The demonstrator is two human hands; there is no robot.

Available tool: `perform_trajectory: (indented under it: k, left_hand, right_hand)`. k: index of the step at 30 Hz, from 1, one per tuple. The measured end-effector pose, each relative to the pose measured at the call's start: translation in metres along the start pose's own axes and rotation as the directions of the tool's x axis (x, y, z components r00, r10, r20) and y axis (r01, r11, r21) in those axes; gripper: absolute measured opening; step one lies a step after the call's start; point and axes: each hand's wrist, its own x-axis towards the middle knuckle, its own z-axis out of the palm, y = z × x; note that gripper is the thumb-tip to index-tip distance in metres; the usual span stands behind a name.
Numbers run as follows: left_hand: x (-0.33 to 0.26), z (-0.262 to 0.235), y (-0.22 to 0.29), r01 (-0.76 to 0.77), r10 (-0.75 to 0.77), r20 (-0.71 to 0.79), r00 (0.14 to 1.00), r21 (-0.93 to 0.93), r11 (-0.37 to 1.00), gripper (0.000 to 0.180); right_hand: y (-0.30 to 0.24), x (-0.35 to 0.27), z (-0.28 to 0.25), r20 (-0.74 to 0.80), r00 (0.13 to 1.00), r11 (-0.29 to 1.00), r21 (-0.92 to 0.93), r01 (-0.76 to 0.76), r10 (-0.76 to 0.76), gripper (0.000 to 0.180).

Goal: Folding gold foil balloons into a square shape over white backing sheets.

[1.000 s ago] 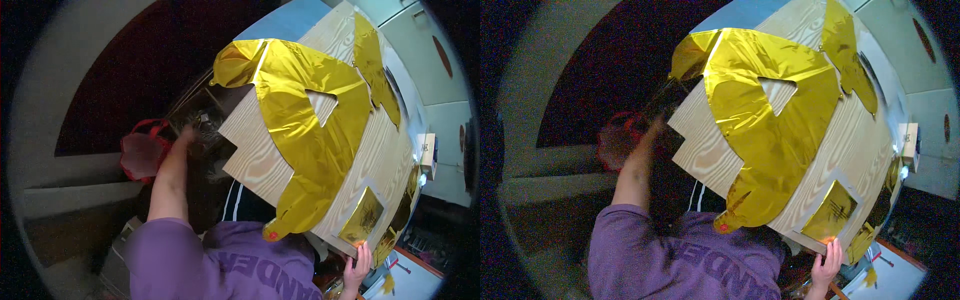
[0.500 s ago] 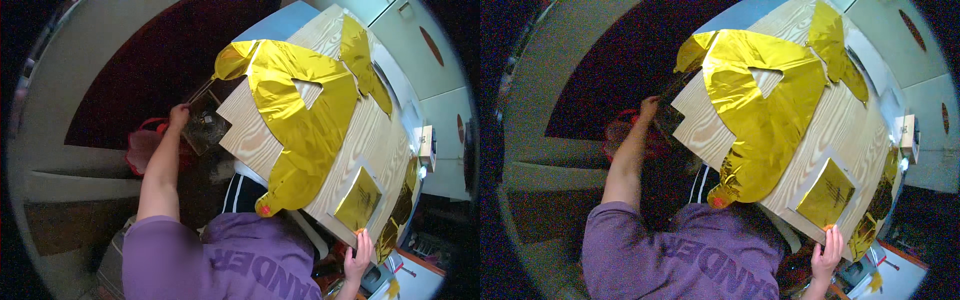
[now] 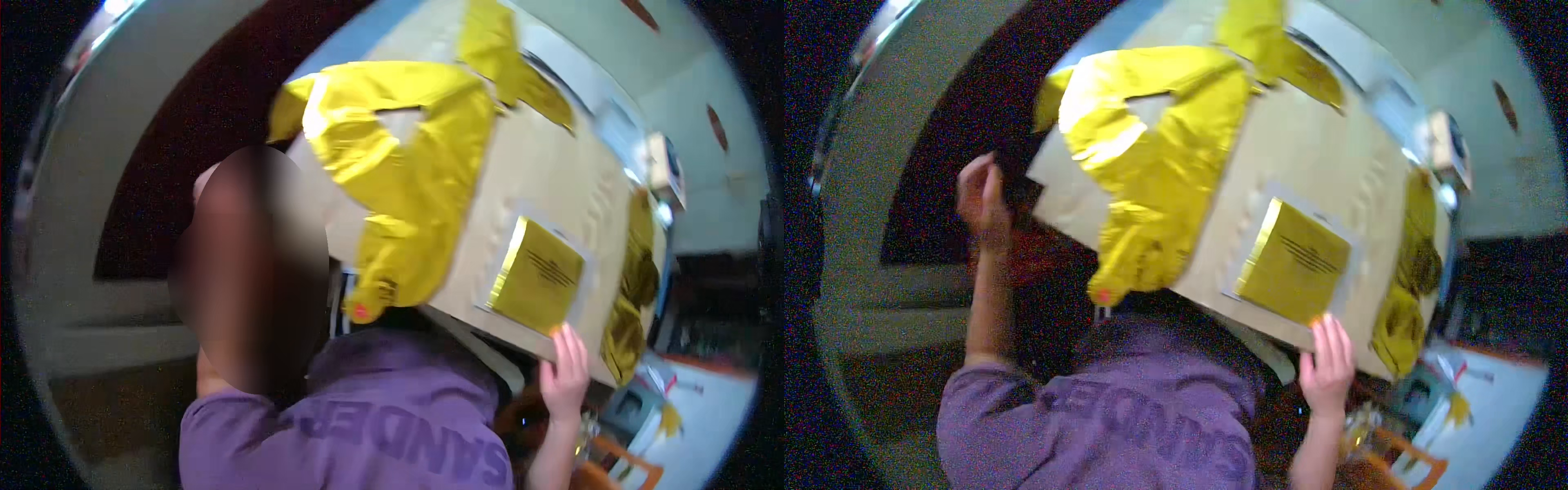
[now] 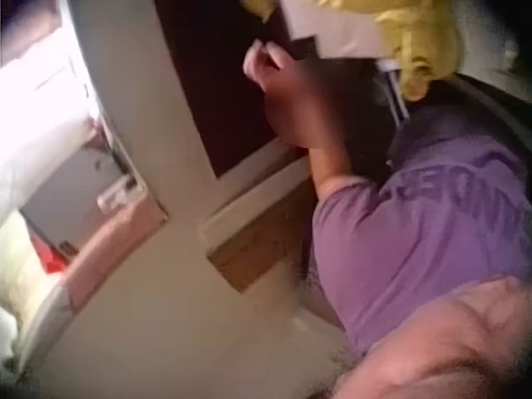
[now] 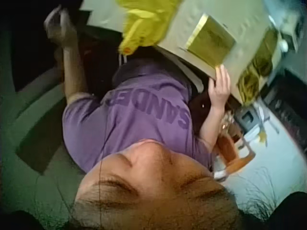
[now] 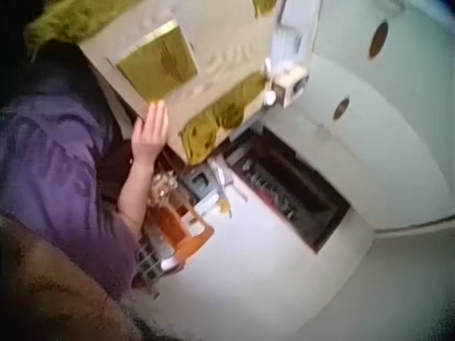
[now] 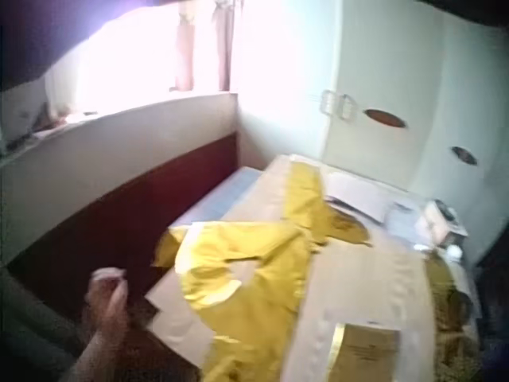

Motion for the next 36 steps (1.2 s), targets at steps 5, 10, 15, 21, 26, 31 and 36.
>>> perform_trajectory:
  k: [5, 10, 15, 21, 26, 31, 36]
  left_hand:
    - [-0.070, 0.013, 0.177, -0.302, 0.585, 0.628, 0.514, -0.506, 0.808, 0.027]
    - [-0.128, 0.078, 0.188, -0.439, 0.571, 0.774, 0.274, -0.427, 0.790, 0.053]
    - [-0.131, 0.101, 0.169, -0.408, 0.696, 0.623, 0.356, -0.566, 0.716, 0.031]
    - [-0.136, 0.107, 0.178, -0.300, 0.496, 0.728, 0.473, -0.396, 0.868, 0.019]
    - [-0.121, 0.112, 0.194, -0.252, 0.372, 0.805, 0.461, -0.283, 0.925, 0.015]
    - [-0.117, 0.115, 0.204, -0.203, 0.226, 0.865, 0.448, -0.148, 0.968, 0.017]
    - [-0.119, 0.116, 0.220, -0.313, 0.243, 0.816, 0.524, -0.081, 0.946, 0.027]
  right_hand:
    - [0.005, -0.001, 0.006, -0.072, 0.995, 0.998, -0.016, 0.064, -0.065, 0.052]
    - [0.014, -0.020, 0.009, -0.173, 0.982, 0.997, -0.027, 0.074, -0.078, 0.048]
    - [0.015, -0.022, 0.012, -0.268, 0.956, 0.993, -0.032, 0.115, -0.119, 0.039]
    - [0.030, -0.010, 0.001, -0.245, 0.968, 0.959, 0.257, 0.118, -0.054, 0.022]
    - [0.033, 0.009, -0.012, -0.014, 0.980, 0.807, 0.571, -0.154, 0.197, 0.018]
    - [0.027, 0.031, -0.024, 0.232, 0.877, 0.730, 0.487, -0.480, 0.421, 0.027]
    - [0.044, 0.050, -0.029, 0.391, 0.833, 0.755, 0.381, -0.534, 0.391, 0.038]
